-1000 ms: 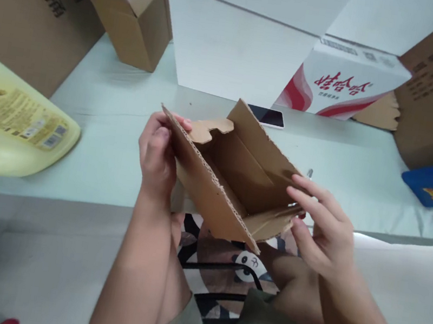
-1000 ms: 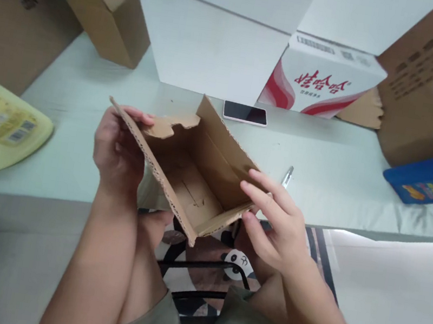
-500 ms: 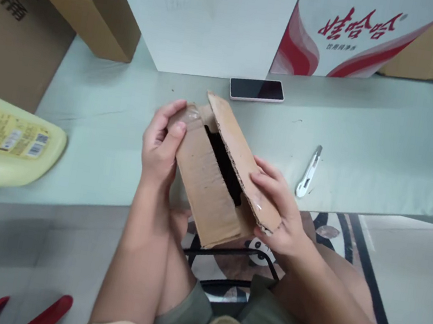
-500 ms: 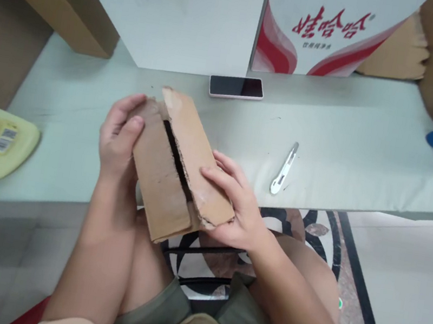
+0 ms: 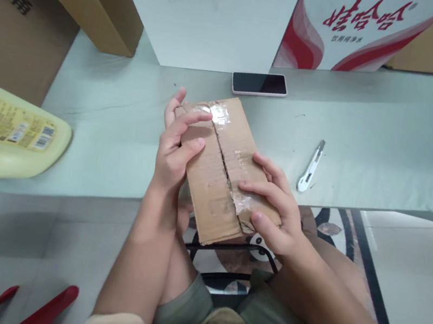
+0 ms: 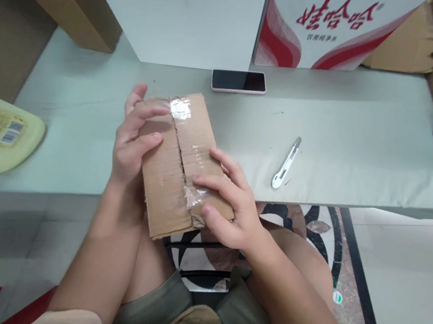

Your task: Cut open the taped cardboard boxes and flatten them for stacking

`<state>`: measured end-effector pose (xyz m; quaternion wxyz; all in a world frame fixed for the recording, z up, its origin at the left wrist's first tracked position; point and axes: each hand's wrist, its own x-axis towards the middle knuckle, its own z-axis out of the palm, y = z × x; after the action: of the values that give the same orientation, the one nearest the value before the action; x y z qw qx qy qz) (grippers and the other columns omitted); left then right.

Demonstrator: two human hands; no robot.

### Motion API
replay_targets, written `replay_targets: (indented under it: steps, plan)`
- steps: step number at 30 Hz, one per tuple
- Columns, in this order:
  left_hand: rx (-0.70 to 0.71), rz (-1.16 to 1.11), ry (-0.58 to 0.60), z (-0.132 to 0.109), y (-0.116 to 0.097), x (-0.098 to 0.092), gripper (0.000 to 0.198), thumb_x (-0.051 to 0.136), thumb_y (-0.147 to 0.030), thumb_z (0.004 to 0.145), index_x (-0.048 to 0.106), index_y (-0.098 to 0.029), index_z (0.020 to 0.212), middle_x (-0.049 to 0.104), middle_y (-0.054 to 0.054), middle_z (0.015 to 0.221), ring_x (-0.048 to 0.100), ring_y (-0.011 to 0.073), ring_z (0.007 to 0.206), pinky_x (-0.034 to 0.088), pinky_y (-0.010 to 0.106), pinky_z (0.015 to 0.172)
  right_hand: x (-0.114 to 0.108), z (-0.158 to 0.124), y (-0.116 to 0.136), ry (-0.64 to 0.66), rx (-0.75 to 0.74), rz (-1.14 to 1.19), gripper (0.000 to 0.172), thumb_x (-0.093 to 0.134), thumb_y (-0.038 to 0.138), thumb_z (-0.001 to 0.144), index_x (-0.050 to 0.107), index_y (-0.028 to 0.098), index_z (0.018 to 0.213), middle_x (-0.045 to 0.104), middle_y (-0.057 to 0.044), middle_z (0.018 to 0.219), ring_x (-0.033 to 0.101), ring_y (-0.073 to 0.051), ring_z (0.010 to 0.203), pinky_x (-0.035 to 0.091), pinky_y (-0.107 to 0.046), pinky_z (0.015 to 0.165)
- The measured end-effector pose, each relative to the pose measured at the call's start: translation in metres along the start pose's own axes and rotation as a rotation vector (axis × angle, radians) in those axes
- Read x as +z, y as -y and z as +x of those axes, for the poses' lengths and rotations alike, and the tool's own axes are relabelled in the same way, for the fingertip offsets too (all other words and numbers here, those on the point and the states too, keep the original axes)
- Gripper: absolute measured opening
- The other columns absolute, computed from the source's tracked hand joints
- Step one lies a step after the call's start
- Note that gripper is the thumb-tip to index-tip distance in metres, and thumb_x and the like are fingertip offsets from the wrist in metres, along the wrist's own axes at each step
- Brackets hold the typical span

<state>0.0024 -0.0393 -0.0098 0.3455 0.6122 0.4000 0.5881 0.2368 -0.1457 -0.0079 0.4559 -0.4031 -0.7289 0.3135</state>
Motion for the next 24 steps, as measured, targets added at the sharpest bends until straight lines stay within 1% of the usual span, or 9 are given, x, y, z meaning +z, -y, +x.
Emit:
replay_targets:
  steps: [4, 8, 11, 14, 17, 19, 21, 23, 24]
  plan:
    - [-0.010, -0.061, 0.039, 0.001, -0.001, 0.003, 0.032, 0.083, -0.045, 0.072, 0.077, -0.030, 0.099, 0.071, 0.008, 0.124, 0.026, 0.0379, 0.162, 0.017, 0.061, 0.136, 0.004, -0.005, 0.001, -0.049, 0.027, 0.006, 0.033, 0.060, 0.047, 0.096, 0.071, 0.031, 0.123, 0.052, -0.008, 0.163, 0.050, -0.036, 0.152, 0.040, -0.060, 0.127]
    - [-0.032, -0.111, 0.003, 0.001, -0.003, 0.009, 0.028, 0.083, -0.046, 0.072, 0.077, -0.029, 0.093, 0.070, 0.008, 0.120, 0.032, 0.0371, 0.158, 0.020, 0.057, 0.136, 0.009, -0.008, 0.001, -0.094, 0.033, 0.030, 0.028, 0.058, 0.046, 0.096, 0.072, 0.030, 0.114, 0.053, -0.006, 0.162, 0.052, -0.036, 0.150, 0.042, -0.060, 0.126]
    - [-0.053, -0.103, -0.006, 0.000, 0.000, 0.009, 0.027, 0.082, -0.046, 0.073, 0.077, -0.029, 0.094, 0.068, 0.008, 0.125, 0.032, 0.0365, 0.159, 0.024, 0.057, 0.136, 0.010, -0.007, 0.001, -0.101, 0.030, 0.040, 0.025, 0.057, 0.044, 0.096, 0.073, 0.030, 0.110, 0.052, -0.005, 0.162, 0.054, -0.035, 0.148, 0.043, -0.060, 0.125]
    - [-0.010, -0.053, -0.009, -0.001, 0.007, 0.005, 0.029, 0.081, -0.052, 0.078, 0.079, -0.027, 0.093, 0.064, 0.008, 0.139, 0.027, 0.0392, 0.161, 0.020, 0.061, 0.137, 0.008, -0.004, 0.002, -0.088, -0.004, 0.053, 0.023, 0.058, 0.039, 0.095, 0.074, 0.029, 0.109, 0.053, -0.006, 0.162, 0.056, -0.034, 0.146, 0.045, -0.058, 0.123]
    - [0.076, 0.005, -0.026, -0.002, 0.011, 0.001, 0.031, 0.080, -0.057, 0.081, 0.080, -0.026, 0.083, 0.047, -0.002, 0.164, 0.024, 0.0401, 0.163, 0.015, 0.059, 0.140, 0.005, -0.003, 0.003, -0.091, -0.012, 0.055, 0.022, 0.058, 0.034, 0.095, 0.074, 0.030, 0.110, 0.053, -0.006, 0.161, 0.057, -0.034, 0.145, 0.046, -0.057, 0.122]
    - [0.109, 0.035, 0.020, -0.003, 0.010, 0.001, 0.034, 0.081, -0.060, 0.081, 0.080, -0.026, 0.078, 0.039, -0.008, 0.170, 0.024, 0.0397, 0.164, 0.017, 0.056, 0.140, 0.004, -0.003, 0.003, -0.088, -0.017, 0.026, 0.024, 0.058, 0.034, 0.094, 0.074, 0.030, 0.112, 0.053, -0.007, 0.162, 0.057, -0.035, 0.145, 0.046, -0.058, 0.122]
    - [0.088, 0.042, 0.074, -0.005, 0.005, 0.000, 0.036, 0.082, -0.061, 0.079, 0.080, -0.025, 0.076, 0.040, -0.007, 0.170, 0.024, 0.0416, 0.163, 0.023, 0.056, 0.138, 0.003, -0.004, 0.002, -0.073, -0.012, -0.004, 0.026, 0.057, 0.034, 0.094, 0.074, 0.029, 0.113, 0.052, -0.008, 0.162, 0.056, -0.036, 0.146, 0.044, -0.059, 0.124]
    - [0.039, 0.019, 0.077, -0.005, 0.001, -0.001, 0.038, 0.084, -0.061, 0.076, 0.081, -0.024, 0.075, 0.044, -0.003, 0.168, 0.026, 0.0445, 0.161, 0.026, 0.058, 0.136, 0.003, -0.005, 0.000, -0.046, 0.006, -0.002, 0.027, 0.056, 0.039, 0.097, 0.073, 0.029, 0.115, 0.049, -0.009, 0.165, 0.052, -0.036, 0.150, 0.041, -0.059, 0.126]
    - [0.015, 0.008, 0.073, -0.004, 0.001, -0.002, 0.038, 0.085, -0.061, 0.074, 0.081, -0.023, 0.074, 0.046, -0.001, 0.166, 0.028, 0.0455, 0.160, 0.026, 0.058, 0.136, 0.003, -0.005, -0.001, -0.028, 0.007, 0.016, 0.031, 0.055, 0.045, 0.098, 0.072, 0.029, 0.119, 0.048, -0.009, 0.166, 0.050, -0.036, 0.152, 0.040, -0.059, 0.127]
